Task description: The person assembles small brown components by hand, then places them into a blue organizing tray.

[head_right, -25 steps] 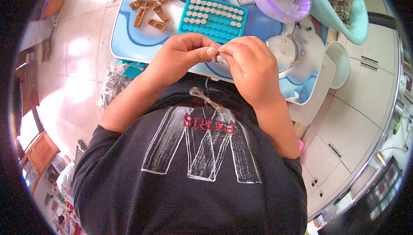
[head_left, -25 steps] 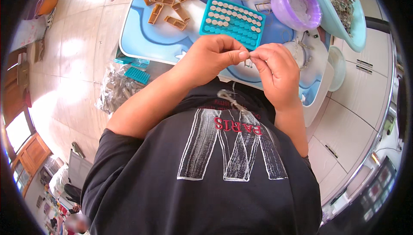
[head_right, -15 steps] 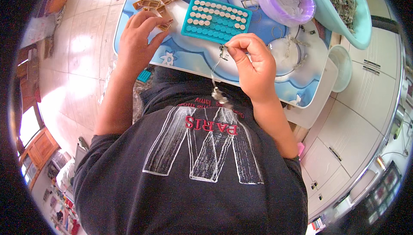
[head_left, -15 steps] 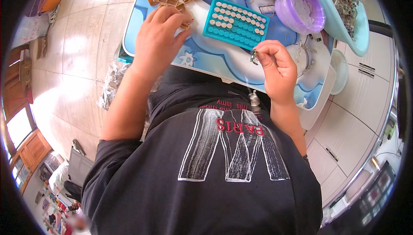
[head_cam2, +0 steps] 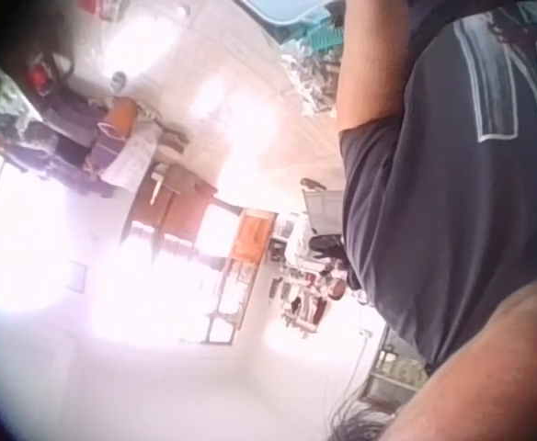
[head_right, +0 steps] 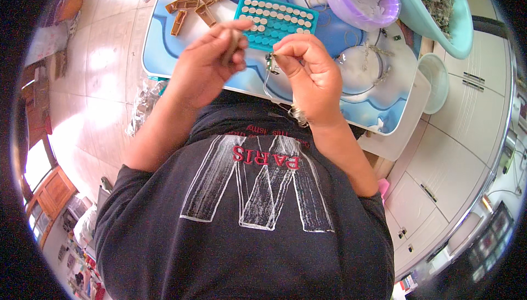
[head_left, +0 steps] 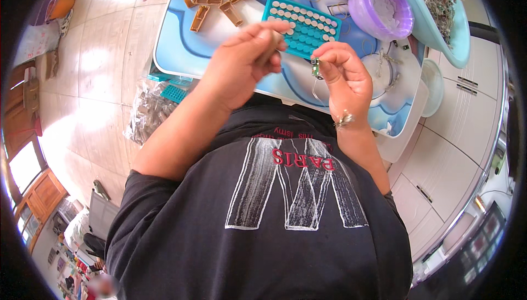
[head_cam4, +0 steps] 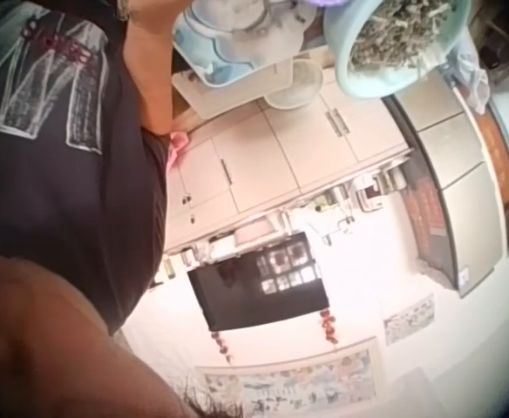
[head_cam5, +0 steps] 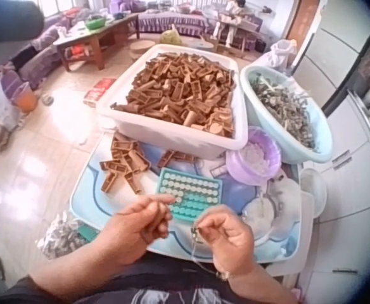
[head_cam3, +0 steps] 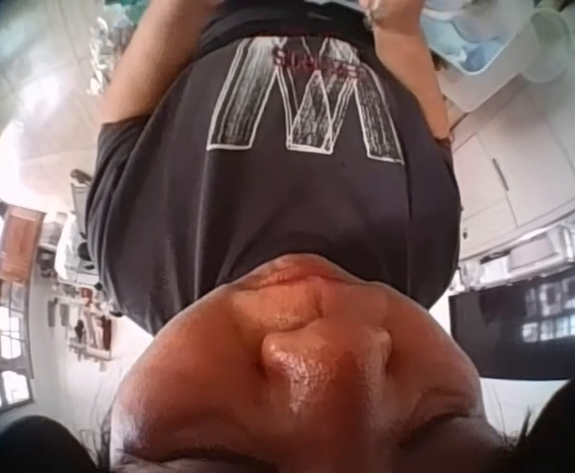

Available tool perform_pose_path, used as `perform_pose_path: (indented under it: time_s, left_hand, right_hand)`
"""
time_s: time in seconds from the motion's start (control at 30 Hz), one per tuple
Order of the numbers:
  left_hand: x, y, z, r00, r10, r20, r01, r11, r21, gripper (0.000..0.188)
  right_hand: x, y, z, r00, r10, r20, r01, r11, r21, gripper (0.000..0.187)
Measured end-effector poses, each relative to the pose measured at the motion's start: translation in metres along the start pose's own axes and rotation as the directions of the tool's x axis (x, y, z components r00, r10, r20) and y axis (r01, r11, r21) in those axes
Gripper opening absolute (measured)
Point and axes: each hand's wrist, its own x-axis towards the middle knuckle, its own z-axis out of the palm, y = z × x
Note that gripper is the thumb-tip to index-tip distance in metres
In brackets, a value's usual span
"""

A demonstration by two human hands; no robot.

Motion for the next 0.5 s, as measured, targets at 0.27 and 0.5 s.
perform_pose_path:
  time_s: [0.27, 0.5]
  left_hand:
    - [0.002, -0.021, 0.011, 0.955, -0.26, 0.145, 0.287, 0.933, -0.217, 0.031]
    - [0.0, -0.024, 0.013, 0.954, -0.24, 0.181, 0.28, 0.928, -0.246, 0.032]
  right_hand:
    - [0.0, 0.001, 0.0, 0.963, -0.267, 0.032, 0.252, 0.857, -0.449, 0.005]
    - [0.002, -0.001, 0.003, 0.93, -0.365, 0.04, 0.323, 0.763, -0.56, 0.007]
